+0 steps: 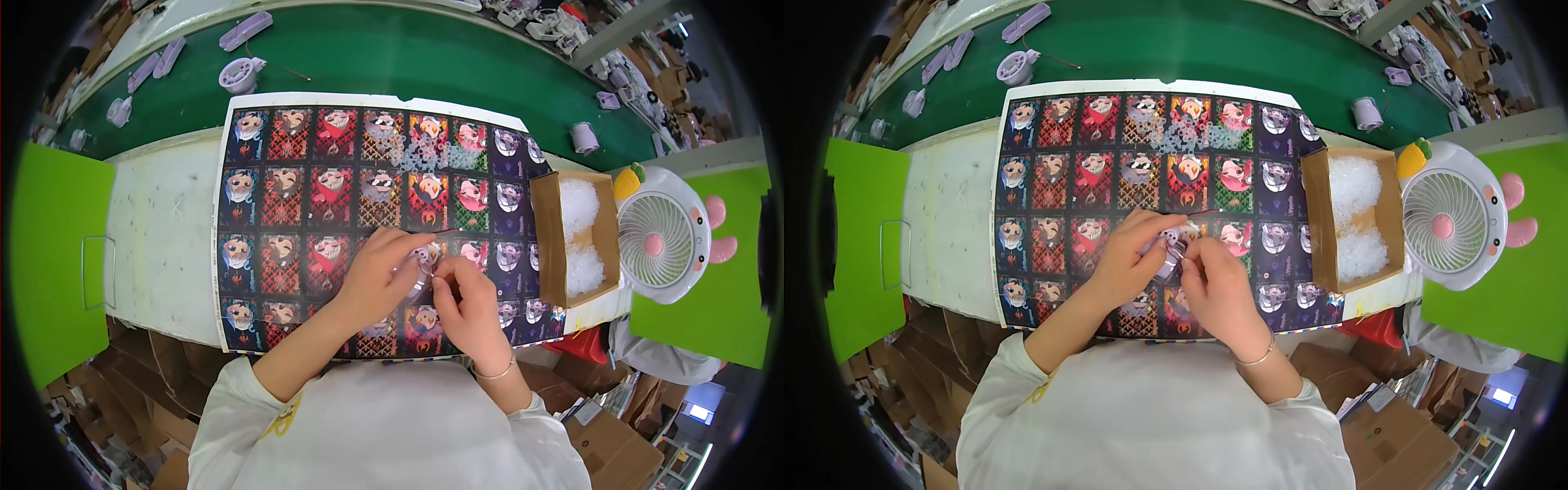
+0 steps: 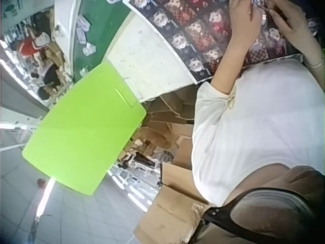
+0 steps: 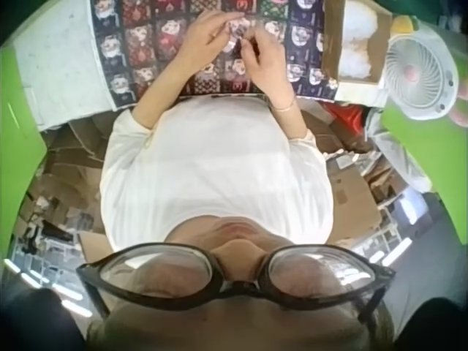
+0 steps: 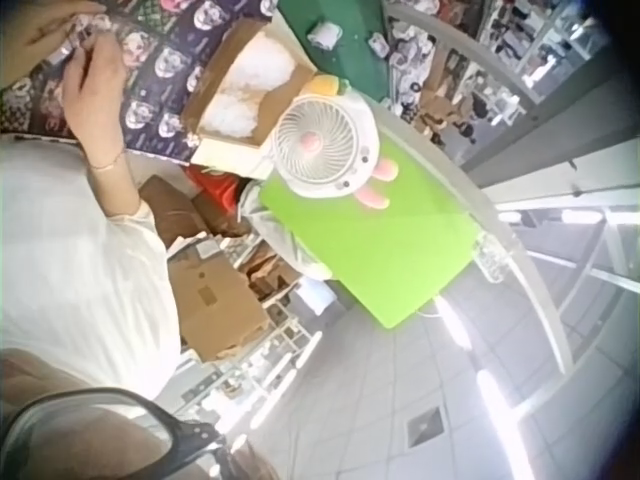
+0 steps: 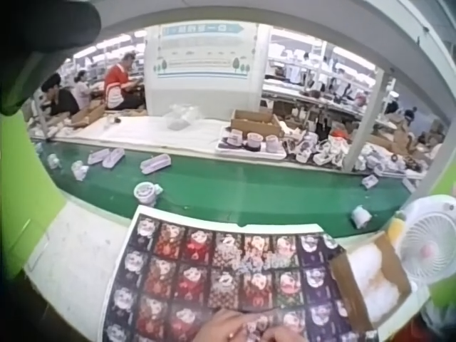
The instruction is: The person inserts small metal components into plastic housings by hand at an assembly line station.
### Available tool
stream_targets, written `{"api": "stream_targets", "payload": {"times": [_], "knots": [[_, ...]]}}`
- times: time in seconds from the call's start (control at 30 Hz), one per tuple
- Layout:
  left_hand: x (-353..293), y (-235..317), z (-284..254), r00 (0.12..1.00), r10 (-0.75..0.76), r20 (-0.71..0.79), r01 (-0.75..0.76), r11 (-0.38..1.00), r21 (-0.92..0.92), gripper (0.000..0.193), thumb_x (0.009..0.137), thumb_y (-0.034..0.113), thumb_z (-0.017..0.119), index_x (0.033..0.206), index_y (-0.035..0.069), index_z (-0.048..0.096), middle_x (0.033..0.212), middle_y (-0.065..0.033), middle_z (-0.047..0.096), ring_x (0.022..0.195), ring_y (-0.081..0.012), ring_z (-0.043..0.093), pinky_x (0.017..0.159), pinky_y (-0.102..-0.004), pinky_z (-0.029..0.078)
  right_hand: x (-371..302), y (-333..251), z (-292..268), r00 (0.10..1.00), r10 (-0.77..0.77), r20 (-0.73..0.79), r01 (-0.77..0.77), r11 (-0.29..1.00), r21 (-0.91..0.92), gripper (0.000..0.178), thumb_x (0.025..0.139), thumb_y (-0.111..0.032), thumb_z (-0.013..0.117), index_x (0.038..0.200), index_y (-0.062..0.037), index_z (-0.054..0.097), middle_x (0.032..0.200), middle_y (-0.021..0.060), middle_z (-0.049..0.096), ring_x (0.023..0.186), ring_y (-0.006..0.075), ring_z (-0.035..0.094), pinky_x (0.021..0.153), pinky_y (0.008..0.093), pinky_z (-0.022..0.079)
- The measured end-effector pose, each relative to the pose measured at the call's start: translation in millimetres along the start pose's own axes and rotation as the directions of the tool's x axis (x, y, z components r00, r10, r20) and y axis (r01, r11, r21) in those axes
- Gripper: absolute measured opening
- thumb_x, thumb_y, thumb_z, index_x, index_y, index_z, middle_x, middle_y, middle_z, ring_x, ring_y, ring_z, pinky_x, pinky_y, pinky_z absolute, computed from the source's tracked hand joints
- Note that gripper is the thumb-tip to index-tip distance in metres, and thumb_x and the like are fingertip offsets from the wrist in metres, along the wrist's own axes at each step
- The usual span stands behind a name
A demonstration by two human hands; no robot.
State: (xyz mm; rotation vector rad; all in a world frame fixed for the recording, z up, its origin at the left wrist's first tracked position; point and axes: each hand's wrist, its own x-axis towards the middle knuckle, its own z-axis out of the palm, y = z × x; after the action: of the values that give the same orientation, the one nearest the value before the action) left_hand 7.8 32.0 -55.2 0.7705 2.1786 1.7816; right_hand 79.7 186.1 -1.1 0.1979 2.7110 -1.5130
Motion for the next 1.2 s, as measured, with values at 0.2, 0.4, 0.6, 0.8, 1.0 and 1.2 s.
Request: {"api": "stream_targets", "payload": {"times": [0.2, 0.4, 0.6, 0.8, 1.0, 1.2], "knots": [[-1, -1, 3, 0.999, 0.03, -0.045, -0.029, 0.999, 0.034, 0.038, 0.083, -0.004, 0.055, 0.119, 0.002, 0.065, 0.1, -0.0126, 0.064, 0.094, -0.0275, 0.059, 0.082, -0.0356, 0.047, -3, 5, 13, 0.995, -0.029, -0.1, 0.033, 0.999, 0.032, 0.011, 0.087, 0.006, 0.059, 0.097, 0.0003, 0.058, 0.078, 0.0136, 0.058, 0.062, 0.0238, 0.058, 0.057, 0.0334, 0.045], [-2, -1, 4, 0.998, 0.028, -0.049, -0.026, 0.999, 0.043, 0.038, 0.082, -0.003, 0.056, 0.118, 0.002, 0.066, 0.1, -0.0125, 0.064, 0.094, -0.0274, 0.059, 0.082, -0.0357, 0.048, -8, 3, 22, 0.99, -0.054, -0.134, 0.063, 0.996, 0.063, 0.013, 0.088, 0.006, 0.058, 0.099, 0.0005, 0.058, 0.08, 0.0144, 0.059, 0.064, 0.0259, 0.059, 0.057, 0.0341, 0.046], [0, 0, 7, 0.996, 0.028, -0.085, -0.022, 0.997, 0.07, 0.037, 0.082, -0.004, 0.055, 0.117, 0.002, 0.066, 0.1, -0.0136, 0.066, 0.093, -0.0287, 0.061, 0.081, -0.0366, 0.049, -6, 1, 28, 0.956, -0.145, -0.257, 0.109, 0.983, -0.149, 0.013, 0.088, 0.005, 0.059, 0.099, 0.0, 0.06, 0.084, 0.0168, 0.061, 0.069, 0.0324, 0.061, 0.063, 0.0383, 0.048], [3, 4, 11, 0.99, 0.003, -0.139, 0.011, 0.995, 0.099, 0.029, 0.083, 0.003, 0.058, 0.111, 0.0, 0.066, 0.098, -0.0143, 0.066, 0.094, -0.0333, 0.058, 0.082, -0.0422, 0.048, -2, 14, 46, 0.896, -0.093, -0.434, 0.082, 0.996, -0.045, 0.013, 0.087, 0.005, 0.059, 0.099, 0.0002, 0.061, 0.082, 0.015, 0.062, 0.067, 0.0286, 0.061, 0.063, 0.0362, 0.049], [4, 4, 9, 0.989, -0.01, -0.148, 0.029, 0.992, 0.124, 0.028, 0.084, 0.003, 0.058, 0.111, 0.0, 0.066, 0.095, -0.0153, 0.066, 0.091, -0.0339, 0.059, 0.081, -0.0428, 0.048, 13, 7, 20, 0.964, -0.058, -0.26, 0.064, 0.998, 0.015, 0.009, 0.086, 0.005, 0.059, 0.094, 0.0008, 0.062, 0.078, 0.0132, 0.062, 0.062, 0.0231, 0.062, 0.057, 0.0316, 0.048], [5, 0, 5, 0.997, 0.024, -0.07, -0.016, 0.994, 0.111, 0.026, 0.086, 0.003, 0.057, 0.11, -0.001, 0.066, 0.091, -0.0157, 0.065, 0.087, -0.0339, 0.059, 0.078, -0.0427, 0.048, 47, -15, -27, 0.97, -0.234, 0.067, 0.243, 0.932, -0.27, 0.006, 0.079, 0.002, 0.061, 0.086, 0.0012, 0.061, 0.07, 0.0154, 0.058, 0.058, 0.0236, 0.058, 0.053, 0.0345, 0.043]]}}
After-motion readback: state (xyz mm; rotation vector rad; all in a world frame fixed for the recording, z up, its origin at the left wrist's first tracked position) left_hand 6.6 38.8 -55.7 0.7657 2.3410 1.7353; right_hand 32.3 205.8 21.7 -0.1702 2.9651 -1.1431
